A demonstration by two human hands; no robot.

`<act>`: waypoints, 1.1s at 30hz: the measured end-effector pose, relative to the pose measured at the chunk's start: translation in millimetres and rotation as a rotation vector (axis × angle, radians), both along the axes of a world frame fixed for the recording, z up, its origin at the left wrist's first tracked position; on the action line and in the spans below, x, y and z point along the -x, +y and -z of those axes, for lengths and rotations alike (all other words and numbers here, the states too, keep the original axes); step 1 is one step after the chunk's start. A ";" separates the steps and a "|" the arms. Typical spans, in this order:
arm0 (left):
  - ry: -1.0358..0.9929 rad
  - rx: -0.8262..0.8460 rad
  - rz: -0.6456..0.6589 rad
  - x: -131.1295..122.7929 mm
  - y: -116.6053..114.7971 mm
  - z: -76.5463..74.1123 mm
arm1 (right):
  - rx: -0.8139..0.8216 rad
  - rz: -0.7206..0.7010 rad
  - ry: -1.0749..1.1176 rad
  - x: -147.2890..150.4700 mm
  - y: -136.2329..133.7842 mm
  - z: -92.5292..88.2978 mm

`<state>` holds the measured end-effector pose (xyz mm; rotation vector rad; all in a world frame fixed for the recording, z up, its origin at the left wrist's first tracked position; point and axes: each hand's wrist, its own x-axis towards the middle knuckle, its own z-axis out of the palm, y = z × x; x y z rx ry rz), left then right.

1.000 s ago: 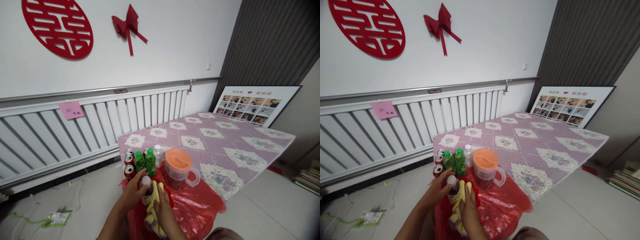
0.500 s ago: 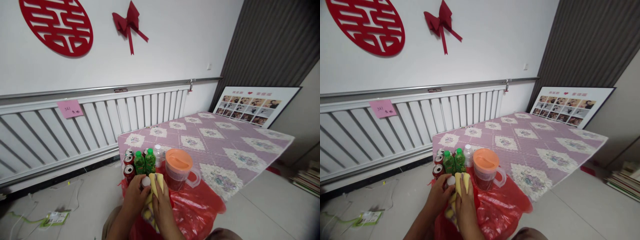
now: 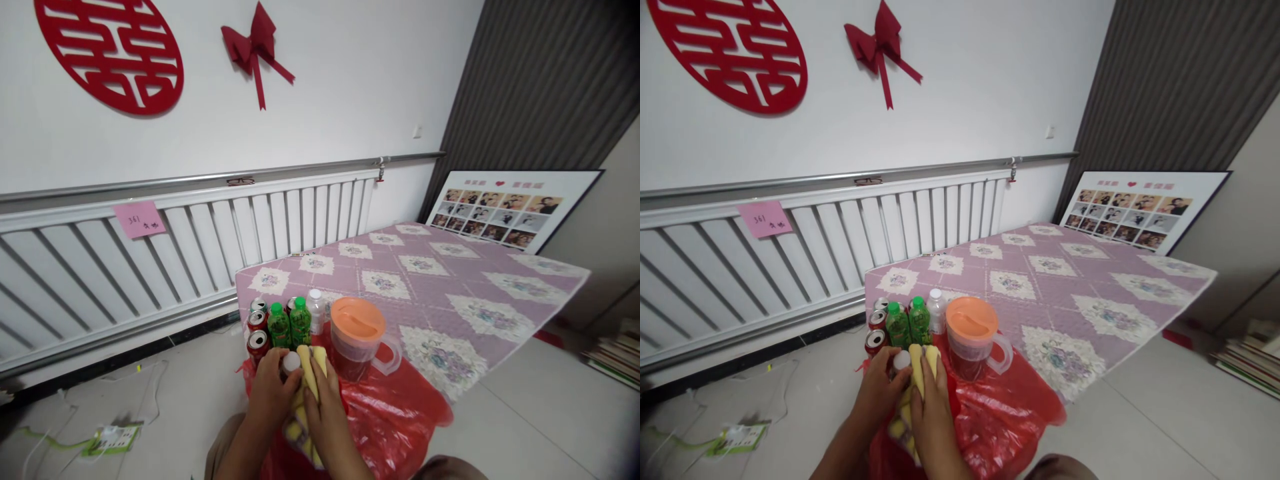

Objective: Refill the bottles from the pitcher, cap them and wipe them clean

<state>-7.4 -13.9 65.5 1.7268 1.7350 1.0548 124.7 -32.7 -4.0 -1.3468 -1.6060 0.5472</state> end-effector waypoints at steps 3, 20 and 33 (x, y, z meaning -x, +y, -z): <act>-0.002 -0.004 0.013 -0.7 0.2 -1.6 | -0.051 -0.024 -0.016 2.2 -0.1 -13.2; -0.261 0.049 0.254 17.2 9.5 -0.9 | 0.144 0.022 0.059 -7.6 6.6 58.2; -0.214 -0.005 0.171 6.6 7.4 5.0 | -0.083 -0.005 -0.055 6.8 -3.2 -14.8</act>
